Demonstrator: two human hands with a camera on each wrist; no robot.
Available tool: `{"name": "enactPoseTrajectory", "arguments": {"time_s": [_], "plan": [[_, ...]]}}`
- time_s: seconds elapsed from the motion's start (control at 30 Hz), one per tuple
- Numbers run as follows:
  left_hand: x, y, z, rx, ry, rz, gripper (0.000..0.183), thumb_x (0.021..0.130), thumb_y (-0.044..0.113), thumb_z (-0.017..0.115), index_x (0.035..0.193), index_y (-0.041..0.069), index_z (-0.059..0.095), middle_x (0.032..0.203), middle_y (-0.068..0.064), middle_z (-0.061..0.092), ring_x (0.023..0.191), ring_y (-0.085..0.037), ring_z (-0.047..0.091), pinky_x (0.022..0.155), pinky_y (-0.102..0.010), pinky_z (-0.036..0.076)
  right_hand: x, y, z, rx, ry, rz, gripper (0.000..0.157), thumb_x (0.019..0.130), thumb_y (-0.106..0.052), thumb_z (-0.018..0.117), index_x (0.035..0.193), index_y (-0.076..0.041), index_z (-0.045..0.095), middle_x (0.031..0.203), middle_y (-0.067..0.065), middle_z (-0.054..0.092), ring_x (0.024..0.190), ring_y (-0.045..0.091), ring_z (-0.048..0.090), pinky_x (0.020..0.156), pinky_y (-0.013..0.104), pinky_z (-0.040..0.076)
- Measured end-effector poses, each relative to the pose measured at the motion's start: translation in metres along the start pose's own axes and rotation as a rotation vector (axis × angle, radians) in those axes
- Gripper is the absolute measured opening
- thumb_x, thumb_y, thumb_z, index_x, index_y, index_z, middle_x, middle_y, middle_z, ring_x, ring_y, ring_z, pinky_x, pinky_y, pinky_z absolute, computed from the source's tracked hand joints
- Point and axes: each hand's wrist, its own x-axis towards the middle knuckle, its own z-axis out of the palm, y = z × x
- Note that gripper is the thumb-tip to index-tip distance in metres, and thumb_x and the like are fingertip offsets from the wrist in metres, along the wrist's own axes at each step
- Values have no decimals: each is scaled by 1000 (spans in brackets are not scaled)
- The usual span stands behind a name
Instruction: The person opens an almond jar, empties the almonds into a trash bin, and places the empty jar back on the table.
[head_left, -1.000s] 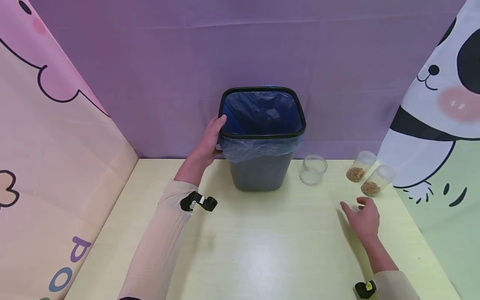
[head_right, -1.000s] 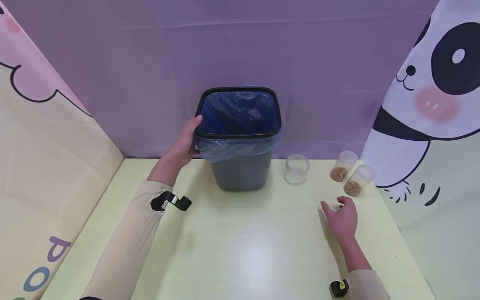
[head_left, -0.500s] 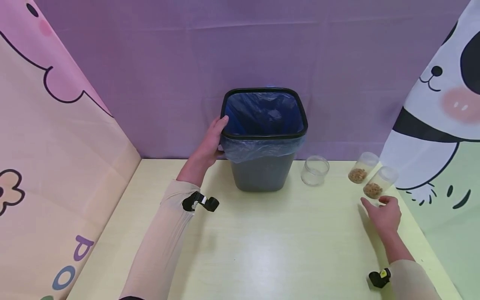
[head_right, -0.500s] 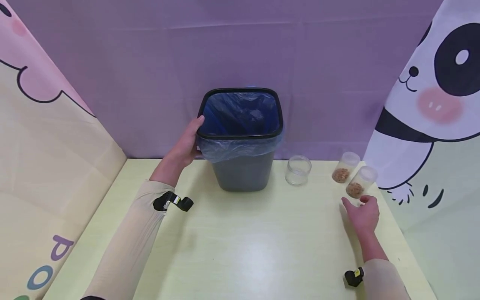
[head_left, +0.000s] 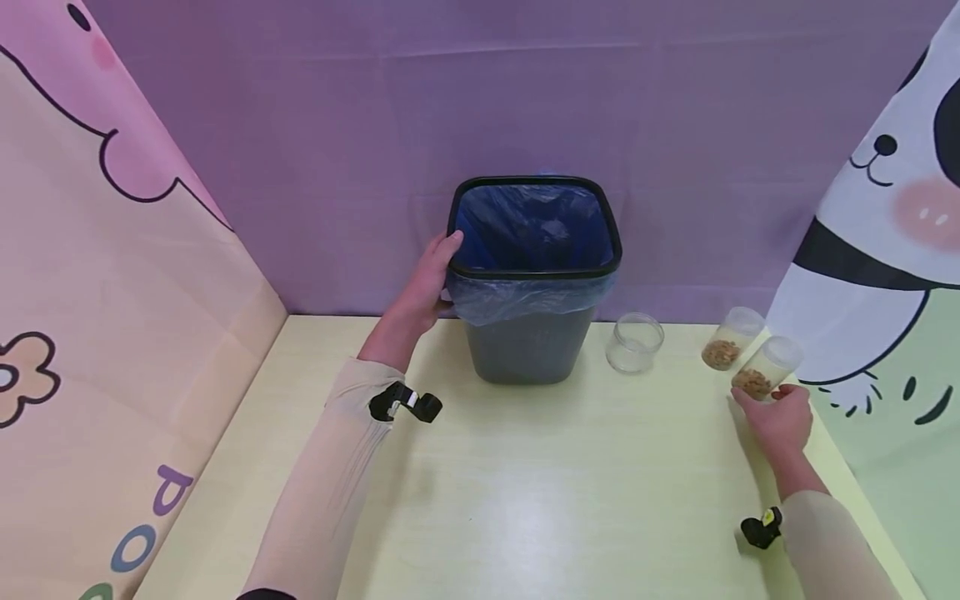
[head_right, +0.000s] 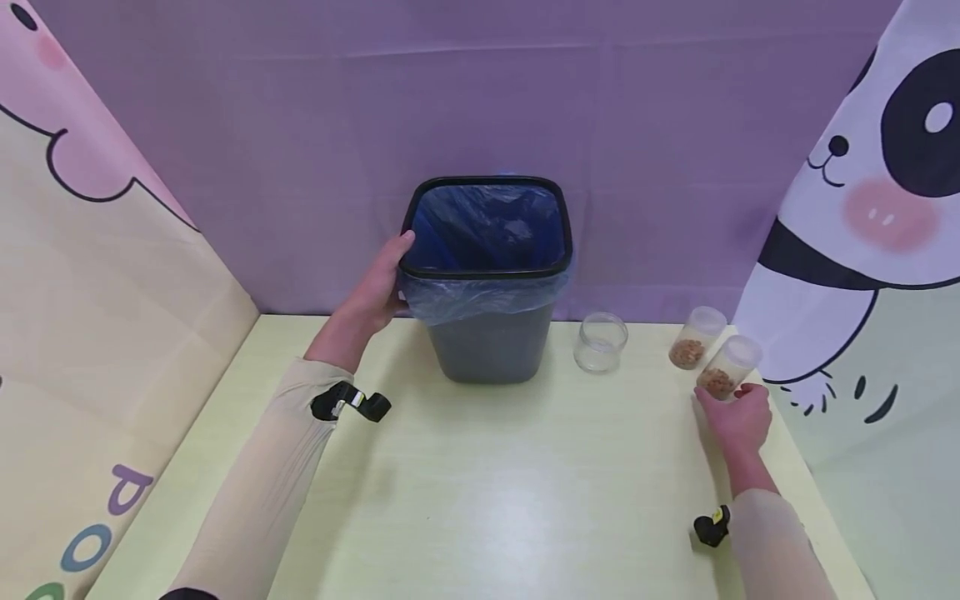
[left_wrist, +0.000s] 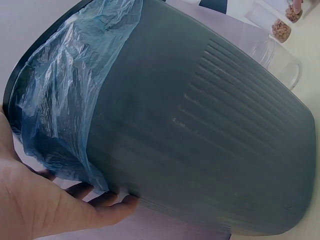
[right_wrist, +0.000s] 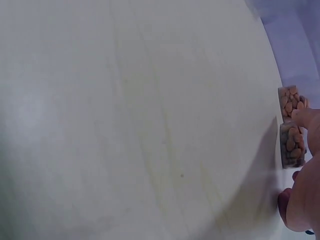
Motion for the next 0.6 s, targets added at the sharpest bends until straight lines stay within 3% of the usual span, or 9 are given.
{"name": "enactPoseTrajectory", "arguments": {"time_s": [0.27,0.6], "plan": [[-1,0,1,1,2,0,73,77,63,48,137,32,21,138,2,22,122,-24,23,88,-61,25,10,2,2,-40,-18,18,95,70,-58,60,130,7,25,122,28,37,109,43,34,87,52,29],[0,1,0,16,3,-4,75,77,63,47,138,31,19,140,2,19,124,-24,20,89,-61,23,16,0,5,-94,-24,11,90,71,-58,57,129,6,30,122,26,38,108,43,28,84,53,25]]}}
